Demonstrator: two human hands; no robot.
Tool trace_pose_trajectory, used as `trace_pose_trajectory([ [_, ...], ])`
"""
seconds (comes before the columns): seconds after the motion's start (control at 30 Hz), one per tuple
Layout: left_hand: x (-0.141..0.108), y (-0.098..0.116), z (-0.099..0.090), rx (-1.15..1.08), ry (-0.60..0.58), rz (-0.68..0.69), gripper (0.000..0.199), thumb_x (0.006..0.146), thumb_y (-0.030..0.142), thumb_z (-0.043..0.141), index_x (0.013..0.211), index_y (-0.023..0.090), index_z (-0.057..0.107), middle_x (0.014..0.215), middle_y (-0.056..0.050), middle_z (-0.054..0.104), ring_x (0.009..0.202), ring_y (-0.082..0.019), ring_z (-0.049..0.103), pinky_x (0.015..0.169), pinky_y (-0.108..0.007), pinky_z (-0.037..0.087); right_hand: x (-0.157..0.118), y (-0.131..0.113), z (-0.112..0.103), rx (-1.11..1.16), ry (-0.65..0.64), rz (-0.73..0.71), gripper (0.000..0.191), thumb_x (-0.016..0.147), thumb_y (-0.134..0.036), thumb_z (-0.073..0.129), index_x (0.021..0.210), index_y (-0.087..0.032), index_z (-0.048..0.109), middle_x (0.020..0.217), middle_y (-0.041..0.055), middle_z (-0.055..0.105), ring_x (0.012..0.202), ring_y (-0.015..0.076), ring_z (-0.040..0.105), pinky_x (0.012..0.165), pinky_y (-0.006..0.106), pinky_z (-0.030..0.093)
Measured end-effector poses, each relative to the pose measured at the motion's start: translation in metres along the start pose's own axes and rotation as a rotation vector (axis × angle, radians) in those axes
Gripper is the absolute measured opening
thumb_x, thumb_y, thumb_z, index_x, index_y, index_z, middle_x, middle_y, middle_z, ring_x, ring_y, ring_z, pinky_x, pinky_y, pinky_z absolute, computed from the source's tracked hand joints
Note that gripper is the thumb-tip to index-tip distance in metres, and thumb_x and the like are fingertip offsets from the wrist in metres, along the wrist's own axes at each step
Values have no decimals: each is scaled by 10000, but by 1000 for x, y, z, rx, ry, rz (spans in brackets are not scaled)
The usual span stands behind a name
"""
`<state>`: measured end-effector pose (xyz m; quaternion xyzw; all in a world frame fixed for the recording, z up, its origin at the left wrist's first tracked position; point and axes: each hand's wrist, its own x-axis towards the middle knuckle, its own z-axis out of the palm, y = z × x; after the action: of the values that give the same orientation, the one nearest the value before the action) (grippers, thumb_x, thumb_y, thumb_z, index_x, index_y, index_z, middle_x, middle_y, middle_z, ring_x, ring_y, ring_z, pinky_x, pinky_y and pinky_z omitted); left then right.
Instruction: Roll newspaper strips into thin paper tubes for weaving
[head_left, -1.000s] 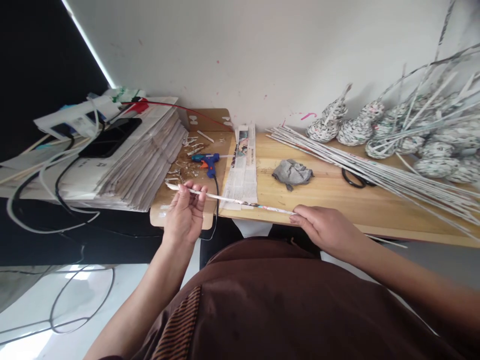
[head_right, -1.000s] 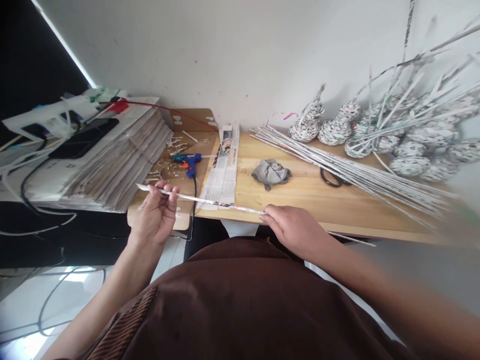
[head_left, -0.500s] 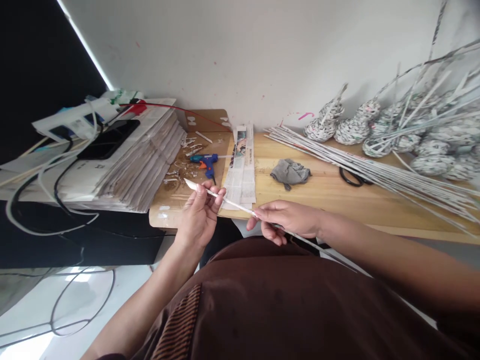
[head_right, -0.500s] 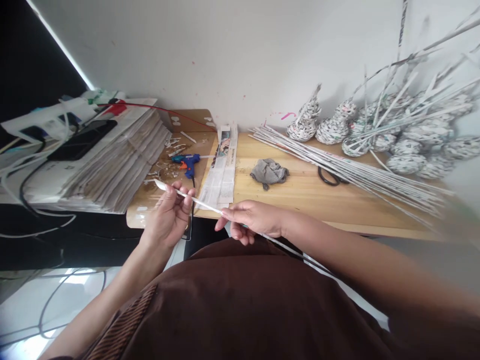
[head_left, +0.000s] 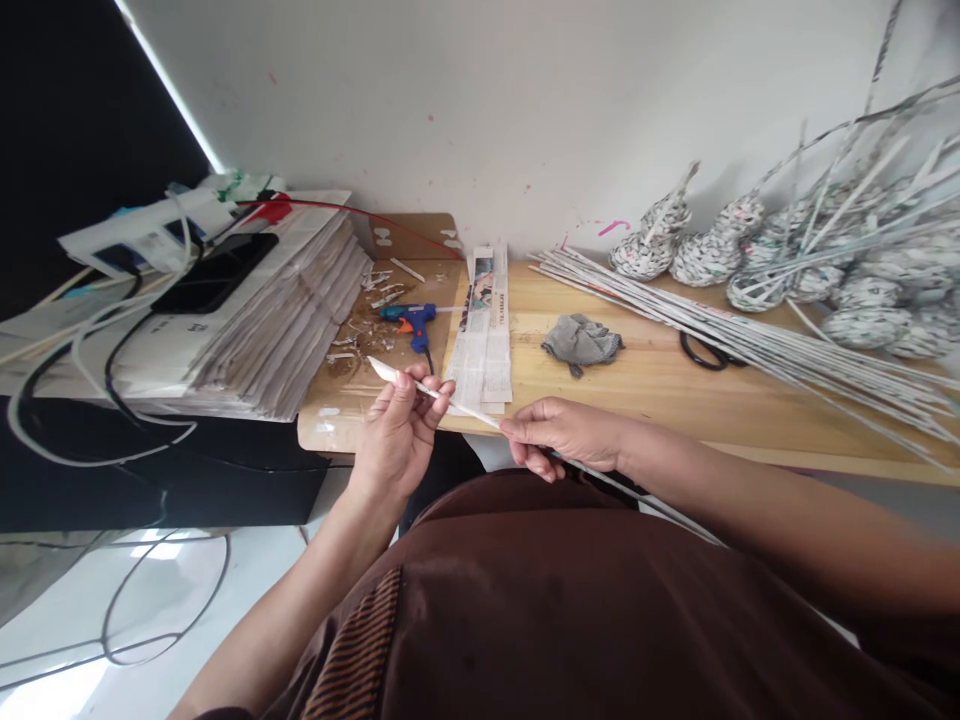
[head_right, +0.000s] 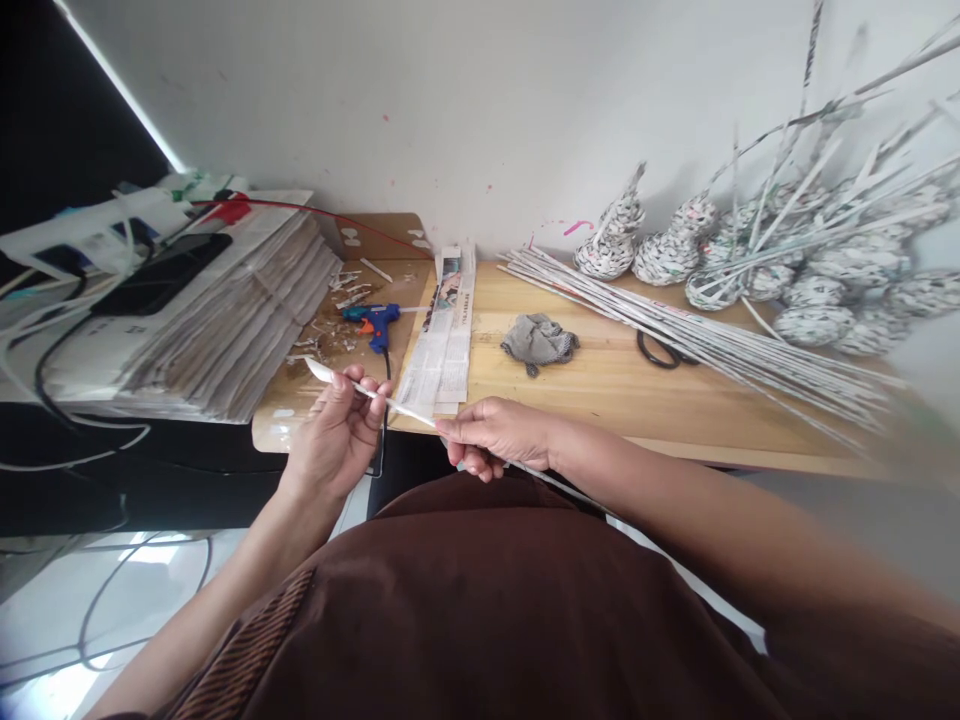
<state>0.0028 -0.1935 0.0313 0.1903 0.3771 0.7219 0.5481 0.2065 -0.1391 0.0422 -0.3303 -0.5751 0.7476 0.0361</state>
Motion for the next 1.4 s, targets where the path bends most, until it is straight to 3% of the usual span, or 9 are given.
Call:
trace_pose_trajectory([
  [0.1,2,1,-2,12,31,22,151,886,283,610,860,150,678,771,-25,667,821,-131,703,713,-171,582,-7,2,-1,-213,89,-17,482,823,-626,560,750,-150,587,574,-6,570,471,95,518,456,212,371],
  [0.3,9,7,-3,-21,154,65,204,936,245,524,833,141,666,750,-25,672,809,-122,705,723,-166,578,-37,10,-5,-901,527,-338,261,921,-418,514,883,-195,643,755,33,641,684,152,560,626,265,352],
  [0.5,8,5,-2,-42,140,44,179,921,238,550,848,131,673,773,-37,680,807,-132,708,723,-178,585,-39,16,-13,-372,122,-26,458,968,-525,314,922,-177,609,618,-15,511,496,107,483,529,248,391],
  [0.7,7,0,-4,-53,111,16,177,922,222,547,865,123,681,783,-44,696,818,-151,720,738,-207,591,-27,11,-1,-721,390,-300,320,941,-452,452,850,-189,609,704,17,575,632,130,507,610,263,360],
  [0.87,8,3,-7,-68,125,-6,186,933,200,520,879,120,680,770,-53,701,808,-158,723,705,-199,591,-24,12,-6,-254,52,-60,497,962,-565,308,912,-155,586,544,-45,424,458,95,438,499,238,363],
  [0.97,7,6,-10,-76,142,2,177,931,197,524,879,121,675,758,-47,691,813,-150,719,693,-179,584,-31,18,-13,-187,7,-54,490,944,-579,374,930,-143,597,572,-42,452,480,80,449,496,214,368],
  [1.17,4,7,-8,-106,44,-36,183,936,198,511,889,129,674,727,-23,651,767,-123,703,652,-152,577,-49,33,-20,122,-121,90,471,942,-556,385,721,-169,535,400,-96,271,330,65,235,357,204,232],
  [1.27,5,6,-7,-122,34,-13,183,935,203,513,893,133,676,719,-16,644,752,-115,699,650,-147,575,-56,31,-18,-23,-74,99,543,952,-587,303,852,-152,611,428,-64,376,340,81,322,379,219,286],
  [1.4,7,5,-7,-92,94,28,180,932,212,526,897,129,681,751,-34,673,805,-134,709,710,-174,581,-63,27,-15,-499,275,-81,429,911,-570,452,957,-182,630,711,18,588,594,119,519,551,233,397],
])
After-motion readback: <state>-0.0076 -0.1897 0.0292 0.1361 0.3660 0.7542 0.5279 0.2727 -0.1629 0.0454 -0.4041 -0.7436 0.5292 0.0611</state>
